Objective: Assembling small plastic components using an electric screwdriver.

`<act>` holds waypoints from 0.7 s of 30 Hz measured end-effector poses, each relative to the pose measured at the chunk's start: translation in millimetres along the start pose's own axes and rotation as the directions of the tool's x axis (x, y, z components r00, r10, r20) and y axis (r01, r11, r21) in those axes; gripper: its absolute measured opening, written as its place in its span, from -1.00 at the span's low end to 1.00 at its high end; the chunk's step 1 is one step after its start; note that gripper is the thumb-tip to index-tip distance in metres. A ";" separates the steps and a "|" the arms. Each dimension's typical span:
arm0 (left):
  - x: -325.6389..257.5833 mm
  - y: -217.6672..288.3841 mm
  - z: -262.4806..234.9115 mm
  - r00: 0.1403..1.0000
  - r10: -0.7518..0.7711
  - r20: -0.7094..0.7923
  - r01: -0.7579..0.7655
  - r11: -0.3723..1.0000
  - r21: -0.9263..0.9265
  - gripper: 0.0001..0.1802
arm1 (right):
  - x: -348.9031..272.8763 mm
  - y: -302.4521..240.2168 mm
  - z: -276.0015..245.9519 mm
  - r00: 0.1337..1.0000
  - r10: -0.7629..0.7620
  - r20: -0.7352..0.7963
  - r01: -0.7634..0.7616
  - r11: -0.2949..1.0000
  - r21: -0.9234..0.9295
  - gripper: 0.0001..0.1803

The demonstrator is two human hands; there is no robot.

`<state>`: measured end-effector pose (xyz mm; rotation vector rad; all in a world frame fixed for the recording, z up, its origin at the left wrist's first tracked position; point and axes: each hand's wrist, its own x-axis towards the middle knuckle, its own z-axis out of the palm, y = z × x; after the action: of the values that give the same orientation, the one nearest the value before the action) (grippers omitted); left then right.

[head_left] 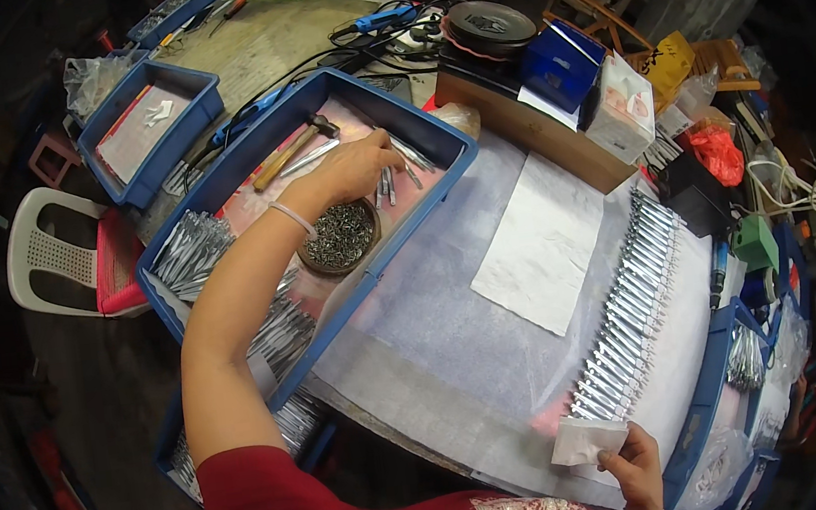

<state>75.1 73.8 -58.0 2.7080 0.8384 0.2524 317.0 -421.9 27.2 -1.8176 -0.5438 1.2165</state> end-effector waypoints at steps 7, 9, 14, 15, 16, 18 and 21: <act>2.0 -0.2 0.3 1.000 0.008 0.010 -0.008 1.000 0.006 -0.63 | 0.9 1.3 -0.7 1.000 0.004 -0.017 -0.005 1.000 -0.019 -0.69; 2.5 -0.7 1.1 1.000 0.017 0.004 -0.017 0.999 0.029 -0.63 | 1.5 1.8 -0.5 1.000 0.000 -0.007 -0.001 1.000 -0.019 -0.69; 1.6 0.8 0.6 1.000 0.023 -0.011 -0.022 0.999 0.042 -0.59 | 2.4 3.3 -0.2 1.000 -0.007 -0.008 0.007 1.000 0.002 -0.68; 1.6 1.6 0.3 0.999 0.032 -0.022 -0.031 0.998 0.048 -0.58 | 2.5 3.7 -0.6 1.000 -0.007 -0.009 0.007 1.000 0.002 -0.68; 2.2 2.7 0.0 0.999 0.033 -0.022 -0.032 0.998 0.047 -0.58 | 2.6 4.0 -0.9 1.000 -0.008 -0.006 0.008 1.000 0.007 -0.68; 3.3 5.8 -0.7 0.999 0.031 -0.021 -0.030 0.998 0.059 -0.58 | 1.9 3.8 -0.9 1.000 -0.009 -0.004 0.009 1.000 0.011 -0.67; 4.7 2.5 3.1 0.997 0.036 -0.061 -0.034 0.999 0.030 -0.61 | 0.7 1.5 0.6 1.000 -0.010 -0.006 0.010 1.000 0.007 -0.68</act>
<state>81.0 73.8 -59.7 2.7567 0.8186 0.3359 316.7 -422.0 25.5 -1.8105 -0.5440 1.2049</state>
